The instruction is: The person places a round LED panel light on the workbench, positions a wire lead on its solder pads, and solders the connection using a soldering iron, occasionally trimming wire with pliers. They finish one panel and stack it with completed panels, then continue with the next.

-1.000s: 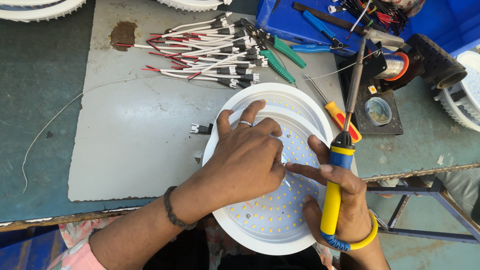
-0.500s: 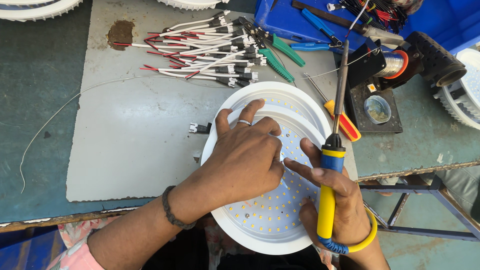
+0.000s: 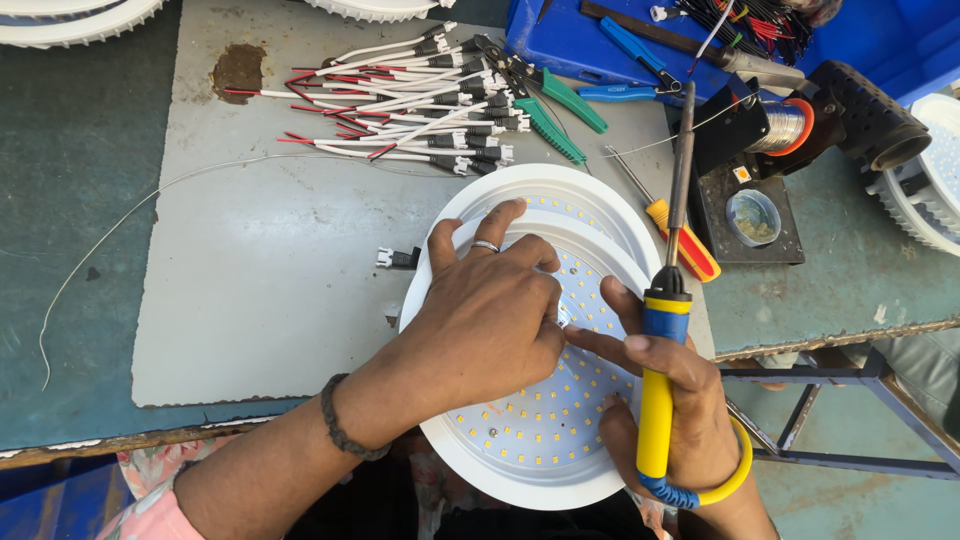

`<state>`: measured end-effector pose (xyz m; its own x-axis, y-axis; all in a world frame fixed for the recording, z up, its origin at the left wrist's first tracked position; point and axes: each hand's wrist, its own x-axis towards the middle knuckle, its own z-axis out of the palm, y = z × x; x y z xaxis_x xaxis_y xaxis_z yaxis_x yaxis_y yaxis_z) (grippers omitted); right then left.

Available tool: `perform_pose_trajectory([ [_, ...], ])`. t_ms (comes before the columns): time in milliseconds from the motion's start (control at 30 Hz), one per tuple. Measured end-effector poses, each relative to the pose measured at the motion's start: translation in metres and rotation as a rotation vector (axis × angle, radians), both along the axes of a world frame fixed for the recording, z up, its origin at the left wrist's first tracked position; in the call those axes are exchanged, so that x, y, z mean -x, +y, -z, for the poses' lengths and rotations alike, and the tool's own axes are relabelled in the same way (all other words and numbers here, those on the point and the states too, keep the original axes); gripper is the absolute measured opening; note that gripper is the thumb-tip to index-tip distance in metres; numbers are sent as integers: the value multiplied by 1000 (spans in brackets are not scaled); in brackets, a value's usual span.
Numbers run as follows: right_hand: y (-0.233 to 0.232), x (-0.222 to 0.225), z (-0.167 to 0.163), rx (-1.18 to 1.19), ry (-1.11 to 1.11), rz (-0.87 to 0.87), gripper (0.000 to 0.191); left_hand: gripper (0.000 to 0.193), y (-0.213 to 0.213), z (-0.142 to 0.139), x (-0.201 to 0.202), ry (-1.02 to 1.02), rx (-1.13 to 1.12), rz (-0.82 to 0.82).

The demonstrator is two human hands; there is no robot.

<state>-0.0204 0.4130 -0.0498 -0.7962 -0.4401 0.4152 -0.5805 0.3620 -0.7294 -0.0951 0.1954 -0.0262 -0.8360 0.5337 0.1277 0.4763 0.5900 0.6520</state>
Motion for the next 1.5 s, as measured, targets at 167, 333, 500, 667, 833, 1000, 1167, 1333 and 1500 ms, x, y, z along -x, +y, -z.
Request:
perform_pose_trajectory([
  [167,-1,-3,0,152,-68,45,85,14,0,-1,1,3,2,6],
  [333,1,0,1,448,-101,218,83,13,-1,-4,1,-19,9,14],
  [500,9,6,2,629,-177,262,87,11,-1,-5,0,-15,-19,17],
  [667,13,5,6,710,-188,268,86,9,-1,-4,-2,-2,-24,-4],
  [833,2,-2,12,665,-71,325,86,9,-2,-5,-3,28,-48,-18],
  [1000,-15,-25,28,559,77,442,96,18,-2,-2,-4,14,-84,-17],
  [1167,-5,-15,33,613,83,402,97,11,-1,0,-4,30,-82,-11],
  [1333,13,30,18,505,138,236,107,17,-3,-1,-1,-39,-41,-47],
  [1500,26,57,14,622,20,77,95,13,4,1,4,-72,-88,-122],
])
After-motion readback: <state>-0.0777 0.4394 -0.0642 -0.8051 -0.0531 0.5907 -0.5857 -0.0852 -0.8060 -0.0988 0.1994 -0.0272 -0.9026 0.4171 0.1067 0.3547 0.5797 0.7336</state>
